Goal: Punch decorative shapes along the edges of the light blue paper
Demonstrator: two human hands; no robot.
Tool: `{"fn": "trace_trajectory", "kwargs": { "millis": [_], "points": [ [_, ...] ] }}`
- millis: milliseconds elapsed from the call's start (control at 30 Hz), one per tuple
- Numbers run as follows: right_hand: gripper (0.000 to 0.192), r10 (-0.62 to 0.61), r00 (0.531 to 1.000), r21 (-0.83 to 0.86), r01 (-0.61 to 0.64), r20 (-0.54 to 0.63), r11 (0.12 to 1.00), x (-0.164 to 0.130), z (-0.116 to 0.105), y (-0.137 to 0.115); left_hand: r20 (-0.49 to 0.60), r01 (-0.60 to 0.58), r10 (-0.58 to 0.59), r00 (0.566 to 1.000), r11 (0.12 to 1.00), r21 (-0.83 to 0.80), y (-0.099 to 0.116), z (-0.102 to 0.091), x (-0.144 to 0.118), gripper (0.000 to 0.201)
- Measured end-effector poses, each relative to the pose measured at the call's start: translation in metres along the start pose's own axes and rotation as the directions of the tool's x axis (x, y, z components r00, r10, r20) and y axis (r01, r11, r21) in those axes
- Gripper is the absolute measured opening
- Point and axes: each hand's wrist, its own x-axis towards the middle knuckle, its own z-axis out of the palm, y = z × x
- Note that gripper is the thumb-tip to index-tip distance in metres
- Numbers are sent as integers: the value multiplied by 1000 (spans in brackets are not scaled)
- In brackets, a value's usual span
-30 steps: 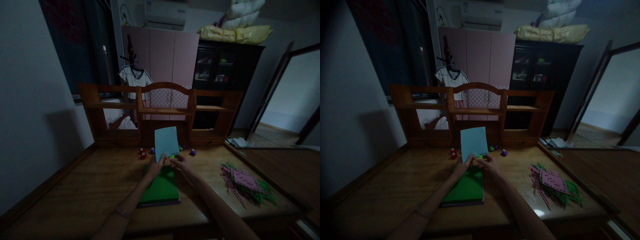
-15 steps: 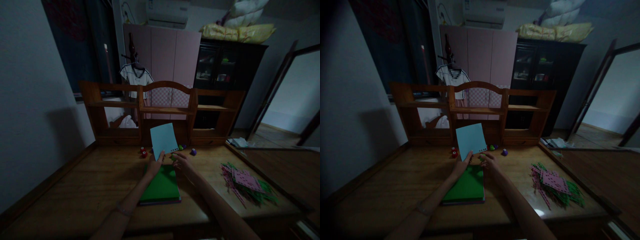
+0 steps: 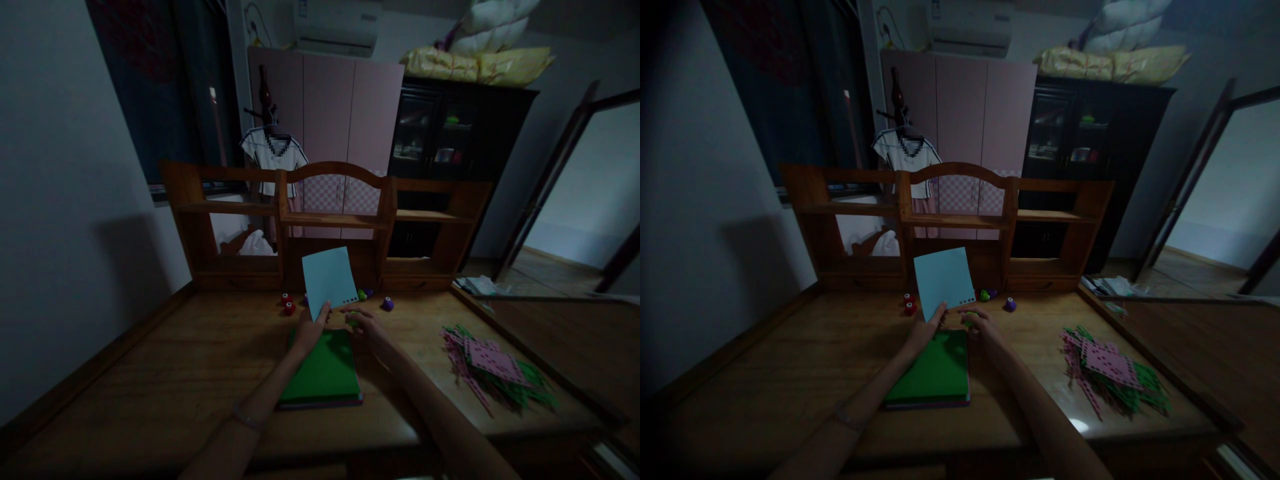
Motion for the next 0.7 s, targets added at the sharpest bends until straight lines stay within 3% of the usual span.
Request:
{"fn": "trace_trajectory", "kwargs": {
  "millis": [167, 400, 700],
  "points": [
    [26, 1, 1000, 9, -1, 9, 1000, 2, 0, -1, 17, -8, 8, 1000, 1000, 8, -3, 1, 1, 39],
    [24, 17, 999, 163, -10, -41, 987, 8, 1, 4, 11, -46, 45, 999, 999, 21, -2, 1, 0, 38],
    [21, -10, 1000, 117, 13, -28, 993, 5, -4, -1, 28, -18, 18, 999, 1000, 3, -3, 1, 0, 39]
  ]
}}
